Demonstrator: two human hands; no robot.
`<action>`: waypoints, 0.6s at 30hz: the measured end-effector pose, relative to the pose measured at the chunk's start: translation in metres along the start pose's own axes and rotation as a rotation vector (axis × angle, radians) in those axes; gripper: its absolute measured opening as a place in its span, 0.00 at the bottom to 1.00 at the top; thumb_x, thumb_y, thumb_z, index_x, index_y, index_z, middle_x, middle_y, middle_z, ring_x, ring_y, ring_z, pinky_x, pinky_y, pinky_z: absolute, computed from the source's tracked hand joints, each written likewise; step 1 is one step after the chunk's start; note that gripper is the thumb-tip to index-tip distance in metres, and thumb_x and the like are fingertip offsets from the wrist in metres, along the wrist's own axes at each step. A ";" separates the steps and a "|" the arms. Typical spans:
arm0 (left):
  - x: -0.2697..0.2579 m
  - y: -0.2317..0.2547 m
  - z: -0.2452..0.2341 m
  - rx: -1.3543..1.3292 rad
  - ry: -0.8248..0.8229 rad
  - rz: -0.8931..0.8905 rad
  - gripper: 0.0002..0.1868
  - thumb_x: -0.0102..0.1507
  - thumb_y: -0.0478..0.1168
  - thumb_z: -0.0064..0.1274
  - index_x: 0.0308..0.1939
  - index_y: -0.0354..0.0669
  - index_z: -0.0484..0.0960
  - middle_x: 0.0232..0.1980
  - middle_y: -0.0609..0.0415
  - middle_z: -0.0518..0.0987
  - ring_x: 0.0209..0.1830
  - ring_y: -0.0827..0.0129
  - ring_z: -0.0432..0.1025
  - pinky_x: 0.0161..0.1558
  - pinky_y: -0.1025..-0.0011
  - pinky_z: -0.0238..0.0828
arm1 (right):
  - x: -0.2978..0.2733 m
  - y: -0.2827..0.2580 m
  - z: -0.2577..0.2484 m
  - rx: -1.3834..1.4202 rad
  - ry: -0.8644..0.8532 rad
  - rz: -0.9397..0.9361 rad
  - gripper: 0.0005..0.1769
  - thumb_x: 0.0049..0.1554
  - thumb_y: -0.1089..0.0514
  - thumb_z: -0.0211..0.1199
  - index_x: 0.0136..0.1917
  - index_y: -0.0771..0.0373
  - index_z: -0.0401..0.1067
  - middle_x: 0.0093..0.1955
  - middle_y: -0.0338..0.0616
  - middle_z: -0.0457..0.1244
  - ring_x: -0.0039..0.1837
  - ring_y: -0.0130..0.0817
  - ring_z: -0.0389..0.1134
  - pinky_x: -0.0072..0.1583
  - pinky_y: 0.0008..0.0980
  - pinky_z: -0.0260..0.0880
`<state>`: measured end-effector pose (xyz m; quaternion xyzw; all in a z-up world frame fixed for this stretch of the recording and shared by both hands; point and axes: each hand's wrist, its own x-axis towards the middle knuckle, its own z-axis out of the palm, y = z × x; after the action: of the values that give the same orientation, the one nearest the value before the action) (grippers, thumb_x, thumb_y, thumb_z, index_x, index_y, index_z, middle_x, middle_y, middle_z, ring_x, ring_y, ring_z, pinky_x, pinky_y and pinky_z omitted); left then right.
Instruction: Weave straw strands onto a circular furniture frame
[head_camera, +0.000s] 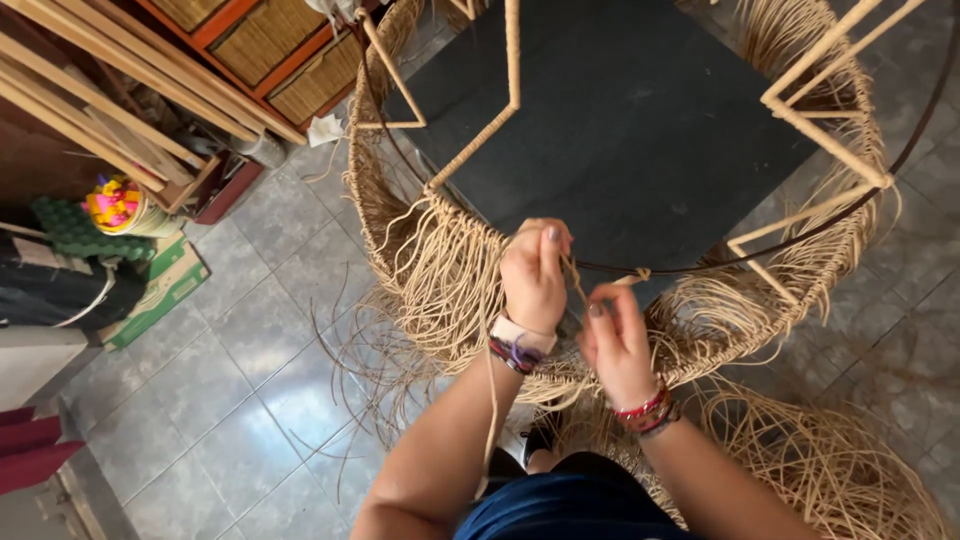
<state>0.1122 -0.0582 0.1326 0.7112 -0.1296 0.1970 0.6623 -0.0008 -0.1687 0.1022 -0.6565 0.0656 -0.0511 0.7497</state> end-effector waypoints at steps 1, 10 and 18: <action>0.005 0.003 0.005 -0.003 0.000 0.000 0.22 0.73 0.40 0.39 0.23 0.49 0.73 0.30 0.55 0.79 0.31 0.59 0.73 0.38 0.69 0.70 | -0.001 0.011 -0.003 -0.003 0.002 -0.001 0.07 0.69 0.61 0.42 0.58 0.58 0.61 0.28 0.24 0.48 0.25 0.11 0.51 0.27 0.12 0.50; 0.056 -0.011 0.040 -1.054 0.212 -0.744 0.29 0.69 0.50 0.41 0.15 0.56 0.48 0.17 0.67 0.41 0.10 0.80 0.36 0.11 0.80 0.34 | -0.005 0.030 -0.006 -0.053 0.035 -0.040 0.15 0.65 0.69 0.43 0.51 0.70 0.72 0.18 0.32 0.52 0.18 0.18 0.55 0.24 0.16 0.54; 0.089 -0.010 0.039 -1.130 0.382 -0.774 0.26 0.64 0.48 0.39 0.13 0.57 0.49 0.15 0.65 0.42 0.13 0.76 0.34 0.17 0.70 0.24 | -0.031 0.052 -0.016 -0.037 -0.022 0.030 0.11 0.68 0.60 0.47 0.48 0.64 0.69 0.22 0.32 0.47 0.21 0.19 0.46 0.25 0.23 0.44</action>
<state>0.1995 -0.0896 0.1623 0.2069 0.1685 -0.0284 0.9633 -0.0341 -0.1727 0.0499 -0.6698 0.0683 -0.0317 0.7388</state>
